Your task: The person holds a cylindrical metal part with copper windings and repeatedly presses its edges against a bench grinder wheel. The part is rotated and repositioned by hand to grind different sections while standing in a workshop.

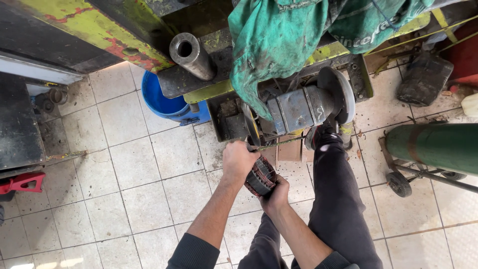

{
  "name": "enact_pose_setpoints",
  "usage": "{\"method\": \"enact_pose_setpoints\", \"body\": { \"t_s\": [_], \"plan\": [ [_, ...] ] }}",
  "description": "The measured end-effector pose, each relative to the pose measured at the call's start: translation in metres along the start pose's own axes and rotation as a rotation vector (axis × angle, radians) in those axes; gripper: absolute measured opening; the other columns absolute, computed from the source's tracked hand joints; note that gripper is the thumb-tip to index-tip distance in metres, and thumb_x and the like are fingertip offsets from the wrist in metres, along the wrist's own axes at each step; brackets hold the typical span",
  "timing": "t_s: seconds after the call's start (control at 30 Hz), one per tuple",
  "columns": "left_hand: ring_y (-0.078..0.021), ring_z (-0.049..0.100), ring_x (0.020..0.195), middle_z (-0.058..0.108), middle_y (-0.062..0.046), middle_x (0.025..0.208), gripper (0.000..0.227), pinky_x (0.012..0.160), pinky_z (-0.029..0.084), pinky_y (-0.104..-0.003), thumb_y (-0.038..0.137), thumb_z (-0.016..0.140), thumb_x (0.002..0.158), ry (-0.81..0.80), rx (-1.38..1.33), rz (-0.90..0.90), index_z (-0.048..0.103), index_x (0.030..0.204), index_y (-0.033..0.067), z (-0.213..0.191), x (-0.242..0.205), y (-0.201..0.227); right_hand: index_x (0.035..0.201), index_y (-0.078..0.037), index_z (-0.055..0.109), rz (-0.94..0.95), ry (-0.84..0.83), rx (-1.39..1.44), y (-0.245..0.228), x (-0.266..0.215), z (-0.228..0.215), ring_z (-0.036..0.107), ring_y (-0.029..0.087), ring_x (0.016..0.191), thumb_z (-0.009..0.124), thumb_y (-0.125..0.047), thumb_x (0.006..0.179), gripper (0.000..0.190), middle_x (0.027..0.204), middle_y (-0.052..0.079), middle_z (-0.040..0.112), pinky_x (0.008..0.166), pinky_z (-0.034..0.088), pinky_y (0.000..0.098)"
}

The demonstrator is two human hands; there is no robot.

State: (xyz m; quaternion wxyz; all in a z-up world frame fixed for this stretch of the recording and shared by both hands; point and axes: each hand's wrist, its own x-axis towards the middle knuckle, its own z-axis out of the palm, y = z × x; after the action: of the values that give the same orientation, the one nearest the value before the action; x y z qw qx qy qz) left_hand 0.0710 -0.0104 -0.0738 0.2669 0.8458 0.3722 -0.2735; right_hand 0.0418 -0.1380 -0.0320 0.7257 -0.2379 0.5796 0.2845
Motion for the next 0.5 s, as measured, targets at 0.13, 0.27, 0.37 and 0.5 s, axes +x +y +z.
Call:
{"method": "enact_pose_setpoints", "body": {
  "t_s": [0.13, 0.27, 0.37, 0.5],
  "plan": [
    [-0.0433, 0.073, 0.096, 0.076, -0.020, 0.094, 0.032, 0.088, 0.063, -0.047, 0.046, 0.079, 0.072, 0.004, -0.028, 0.001, 0.083, 0.092, 0.0215, -0.003, -0.004, -0.003, 0.080, -0.005, 0.053, -0.010, -0.006, -0.045, -0.002, -0.007, 0.001, 0.056, 0.028, 0.045, 0.055, -0.015, 0.061, 0.021, 0.061, 0.009, 0.052, 0.045, 0.048, 0.0412],
    [-0.0400, 0.074, 0.096, 0.077, -0.016, 0.093, 0.035, 0.087, 0.062, -0.045, 0.047, 0.080, 0.071, -0.010, -0.016, 0.011, 0.082, 0.096, 0.0224, -0.004, -0.011, -0.010, 0.079, -0.006, 0.053, -0.032, -0.010, -0.102, -0.006, -0.015, 0.001, 0.054, 0.026, 0.046, 0.055, -0.013, 0.061, 0.020, 0.061, 0.008, 0.051, 0.045, 0.046, 0.0400],
    [-0.0363, 0.074, 0.098, 0.078, -0.012, 0.094, 0.034, 0.088, 0.062, -0.044, 0.046, 0.081, 0.074, -0.023, -0.085, 0.056, 0.082, 0.098, 0.0220, -0.016, -0.027, -0.009, 0.080, -0.005, 0.054, -0.037, -0.026, -0.161, -0.017, -0.025, 0.003, 0.052, 0.027, 0.050, 0.055, -0.013, 0.060, 0.022, 0.063, 0.009, 0.050, 0.049, 0.044, 0.0391],
    [-0.0306, 0.071, 0.109, 0.079, -0.008, 0.103, 0.024, 0.091, 0.060, -0.042, 0.033, 0.080, 0.080, -0.051, -0.418, 0.216, 0.082, 0.103, 0.0257, -0.027, -0.053, -0.018, 0.086, -0.004, 0.061, -0.040, -0.038, -0.235, -0.026, -0.008, -0.020, 0.055, 0.026, 0.055, 0.055, -0.012, 0.060, 0.028, 0.069, 0.011, 0.056, 0.053, 0.045, 0.0361]
  ]
}}
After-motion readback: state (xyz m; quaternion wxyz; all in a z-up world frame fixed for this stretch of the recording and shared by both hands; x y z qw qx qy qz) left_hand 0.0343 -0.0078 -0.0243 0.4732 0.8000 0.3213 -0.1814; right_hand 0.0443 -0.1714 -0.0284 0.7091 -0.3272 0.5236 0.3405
